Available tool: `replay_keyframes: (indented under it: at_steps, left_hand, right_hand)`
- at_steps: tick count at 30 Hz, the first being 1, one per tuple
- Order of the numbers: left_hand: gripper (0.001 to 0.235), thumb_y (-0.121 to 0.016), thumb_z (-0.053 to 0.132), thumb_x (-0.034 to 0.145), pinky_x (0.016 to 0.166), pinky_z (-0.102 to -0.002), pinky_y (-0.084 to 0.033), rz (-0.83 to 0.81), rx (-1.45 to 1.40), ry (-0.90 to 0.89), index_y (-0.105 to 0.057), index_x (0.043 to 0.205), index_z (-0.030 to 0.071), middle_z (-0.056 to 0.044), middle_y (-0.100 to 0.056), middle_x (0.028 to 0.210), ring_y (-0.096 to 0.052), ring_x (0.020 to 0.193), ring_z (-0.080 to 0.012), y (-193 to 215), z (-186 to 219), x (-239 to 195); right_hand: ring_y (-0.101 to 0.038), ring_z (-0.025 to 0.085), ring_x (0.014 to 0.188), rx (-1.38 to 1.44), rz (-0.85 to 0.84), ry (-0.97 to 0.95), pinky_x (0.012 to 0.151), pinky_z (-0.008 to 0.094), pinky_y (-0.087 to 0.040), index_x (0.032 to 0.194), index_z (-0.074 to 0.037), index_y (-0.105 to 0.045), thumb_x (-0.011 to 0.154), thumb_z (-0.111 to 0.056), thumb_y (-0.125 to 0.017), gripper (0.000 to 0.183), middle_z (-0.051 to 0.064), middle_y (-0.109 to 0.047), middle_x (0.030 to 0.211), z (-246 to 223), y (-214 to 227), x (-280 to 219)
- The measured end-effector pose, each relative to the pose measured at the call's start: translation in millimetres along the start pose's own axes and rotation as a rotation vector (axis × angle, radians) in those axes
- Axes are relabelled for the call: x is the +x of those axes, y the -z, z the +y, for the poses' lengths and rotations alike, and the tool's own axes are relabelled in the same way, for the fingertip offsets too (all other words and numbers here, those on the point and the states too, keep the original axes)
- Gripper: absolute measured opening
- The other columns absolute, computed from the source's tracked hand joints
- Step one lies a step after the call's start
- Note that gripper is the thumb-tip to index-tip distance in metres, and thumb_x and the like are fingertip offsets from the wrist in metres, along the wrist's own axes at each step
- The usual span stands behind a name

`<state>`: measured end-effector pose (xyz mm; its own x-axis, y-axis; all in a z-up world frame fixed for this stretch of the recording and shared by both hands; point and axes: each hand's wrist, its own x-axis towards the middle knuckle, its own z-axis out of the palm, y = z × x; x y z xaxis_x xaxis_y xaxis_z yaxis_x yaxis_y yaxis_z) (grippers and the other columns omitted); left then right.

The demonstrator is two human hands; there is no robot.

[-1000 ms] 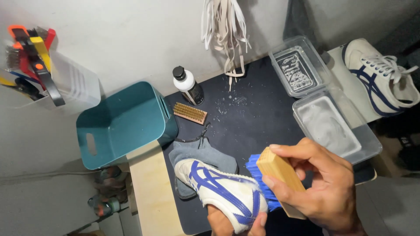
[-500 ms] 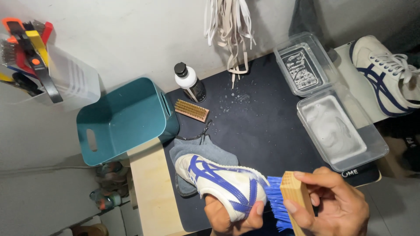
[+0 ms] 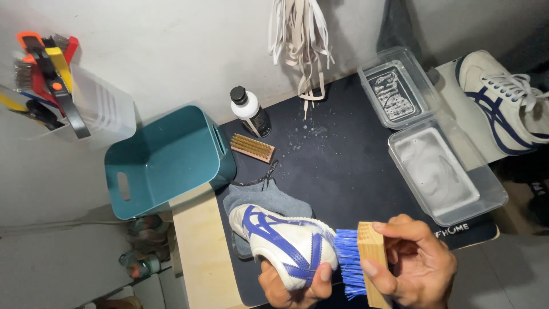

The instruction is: The person scrubs the sole and upper of a white and blue sneaker using a blue-bristled brush. They rotate the shoe to clean different areas, including the toe and sides, while holding it with their left hand.

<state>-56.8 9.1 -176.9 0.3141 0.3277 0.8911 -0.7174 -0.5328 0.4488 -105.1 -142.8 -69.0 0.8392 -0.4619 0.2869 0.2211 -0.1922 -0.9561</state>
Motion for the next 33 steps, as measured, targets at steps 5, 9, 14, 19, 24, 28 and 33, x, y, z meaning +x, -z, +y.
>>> replay_keyframes:
  at_steps: [5, 9, 14, 19, 24, 28, 33]
  left_hand:
    - [0.047, -0.075, 0.019, 0.089, 0.046, -0.033, -0.041, -0.008, 0.545, -0.525, -0.060, 0.123, 0.047, -0.019, -0.046, 0.105, -0.042, 0.056, -0.0233, 21.9, -25.1, 5.8]
    - [0.040, -0.070, 0.027, 0.097, 0.055, -0.042, -0.051, -0.137, 0.552, -0.478, -0.055, 0.130, 0.044, -0.025, -0.045, 0.115, -0.056, 0.071, -0.0350, 17.0, -18.1, 7.0]
    - [0.035, -0.067, 0.031, 0.096, 0.057, -0.042, -0.049, -0.085, 0.508, -0.428, -0.058, 0.126, 0.046, -0.018, -0.046, 0.105, -0.054, 0.072, -0.0314, -0.3, -10.0, 8.5]
    - [0.027, -0.070, 0.035, 0.082, 0.044, -0.035, -0.038, 0.243, 0.259, -0.610, -0.066, 0.107, 0.043, -0.010, -0.044, 0.090, -0.039, 0.052, -0.0203, -20.6, -28.3, 4.5]
    - [0.019, -0.071, 0.029, 0.079, 0.042, -0.030, -0.030, 0.313, 0.032, -0.673, -0.072, 0.095, 0.039, -0.004, -0.040, 0.086, -0.030, 0.047, -0.0123, -28.7, -37.2, 10.3]
    - [0.027, -0.068, 0.031, 0.096, 0.054, -0.040, -0.048, -0.090, 0.297, -0.389, -0.064, 0.119, 0.045, -0.010, -0.042, 0.108, -0.050, 0.065, -0.0270, 4.5, -15.7, 14.0]
    - [0.028, -0.080, 0.029, 0.079, 0.057, -0.036, -0.047, -0.237, 0.142, 0.024, -0.062, 0.100, 0.026, -0.007, -0.052, 0.086, -0.055, 0.064, -0.0242, 2.0, 6.3, 34.3]
  right_hand:
    - [-0.041, 0.007, 0.055, -0.008, -0.022, 0.066, 0.055, 0.020, -0.037, 0.097, -0.007, -0.069, 0.065, -0.021, -0.080, 0.036, -0.003, -0.046, 0.059, 4.2, -7.2, -13.9]
    - [-0.041, 0.009, 0.057, 0.086, 0.030, 0.172, 0.055, 0.022, -0.035, 0.100, -0.002, -0.064, 0.067, -0.017, -0.080, 0.040, -0.001, -0.049, 0.065, 12.2, -9.1, -1.9]
    - [-0.045, 0.008, 0.060, 0.119, 0.094, 0.221, 0.061, 0.020, -0.038, 0.103, -0.002, -0.062, 0.062, -0.016, -0.079, 0.046, 0.003, -0.052, 0.074, 18.6, -4.9, 3.7]
    - [-0.050, 0.010, 0.066, -0.074, 0.020, 0.039, 0.063, 0.018, -0.039, 0.109, 0.003, -0.061, 0.069, -0.010, -0.079, 0.046, 0.005, -0.051, 0.078, -22.7, -5.4, 29.4]
    - [-0.054, 0.011, 0.068, 0.038, 0.005, 0.040, 0.062, 0.020, -0.044, 0.108, 0.001, -0.064, 0.073, -0.014, -0.076, 0.040, 0.005, -0.057, 0.077, -22.5, -13.6, 38.0]
    - [-0.050, 0.010, 0.069, 0.084, -0.079, 0.033, 0.061, 0.020, -0.043, 0.107, -0.002, -0.065, 0.071, -0.017, -0.080, 0.041, 0.002, -0.050, 0.074, -8.0, -10.5, 20.9]
    - [-0.052, 0.011, 0.071, 0.212, -0.091, 0.007, 0.061, 0.022, -0.045, 0.108, -0.002, -0.067, 0.073, -0.016, -0.080, 0.040, 0.003, -0.054, 0.075, 29.0, 7.4, 1.2]
